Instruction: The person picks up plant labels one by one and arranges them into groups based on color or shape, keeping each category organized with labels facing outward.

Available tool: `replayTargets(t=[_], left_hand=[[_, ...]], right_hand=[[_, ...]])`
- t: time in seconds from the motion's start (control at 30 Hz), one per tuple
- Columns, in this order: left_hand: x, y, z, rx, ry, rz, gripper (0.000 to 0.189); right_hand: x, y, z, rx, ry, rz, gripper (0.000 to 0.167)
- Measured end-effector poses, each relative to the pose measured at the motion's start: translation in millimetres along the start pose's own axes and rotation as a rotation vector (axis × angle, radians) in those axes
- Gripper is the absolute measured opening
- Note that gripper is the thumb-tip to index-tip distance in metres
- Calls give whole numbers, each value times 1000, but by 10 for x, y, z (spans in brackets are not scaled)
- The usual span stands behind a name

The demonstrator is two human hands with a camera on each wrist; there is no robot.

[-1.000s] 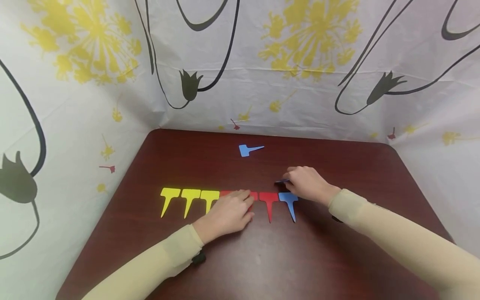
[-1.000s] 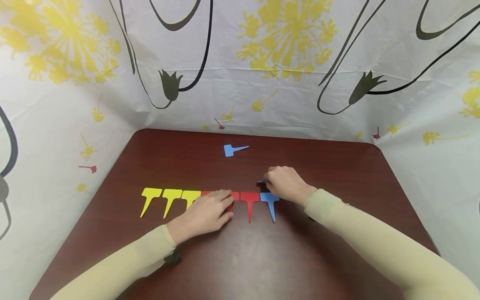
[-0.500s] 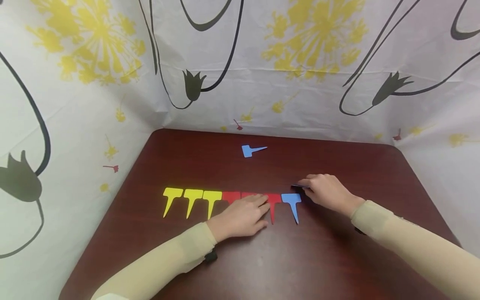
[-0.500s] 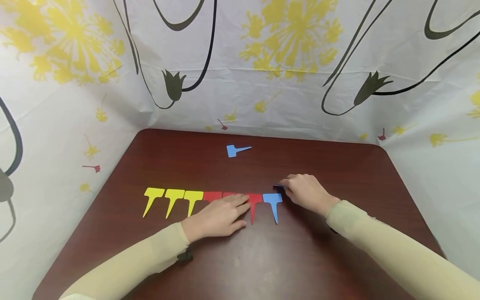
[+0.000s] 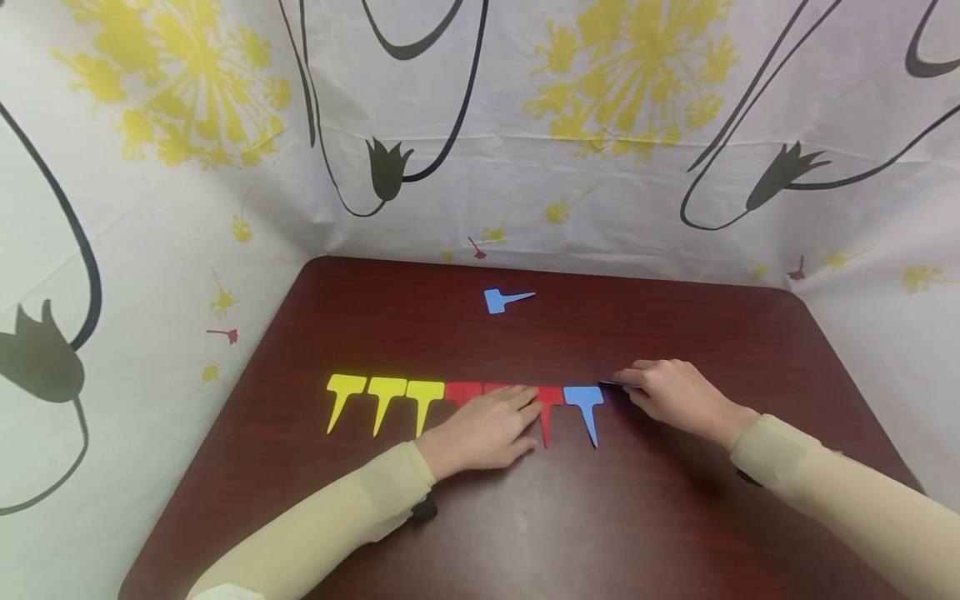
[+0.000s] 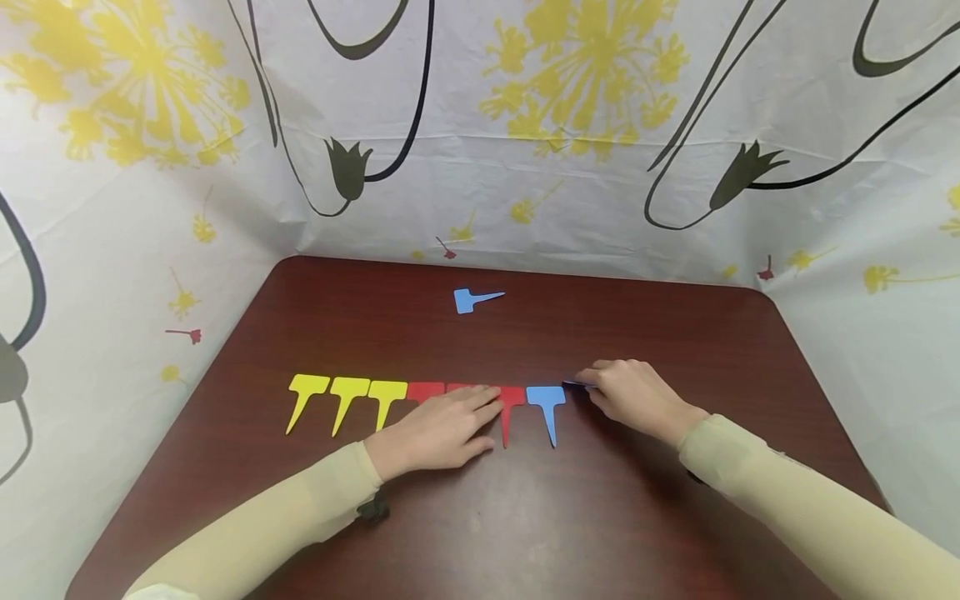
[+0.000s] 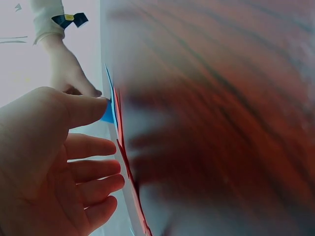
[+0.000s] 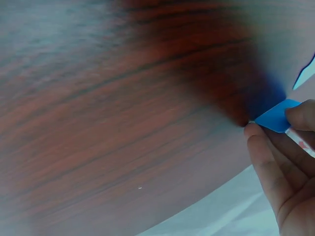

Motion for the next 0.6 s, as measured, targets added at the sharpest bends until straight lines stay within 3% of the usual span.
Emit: replayTargets(t=[0.23, 0.6], left_hand=[[-25, 6, 22, 5, -3, -2, 62], [-54, 9, 22, 14, -2, 10, 63]], right_hand=[[-86, -10, 38, -1, -54, 3, 35], [-164, 64, 117, -179, -233, -16, 46]])
Point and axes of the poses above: each hand's wrist, its own x-axis towards the middle knuckle, its own y-axis out of the palm, z = x × y, the point moved 7 cm from there along x, towards the middle knuckle, and after that the axes turned 1 degree about -z, right-handed, at the moved point
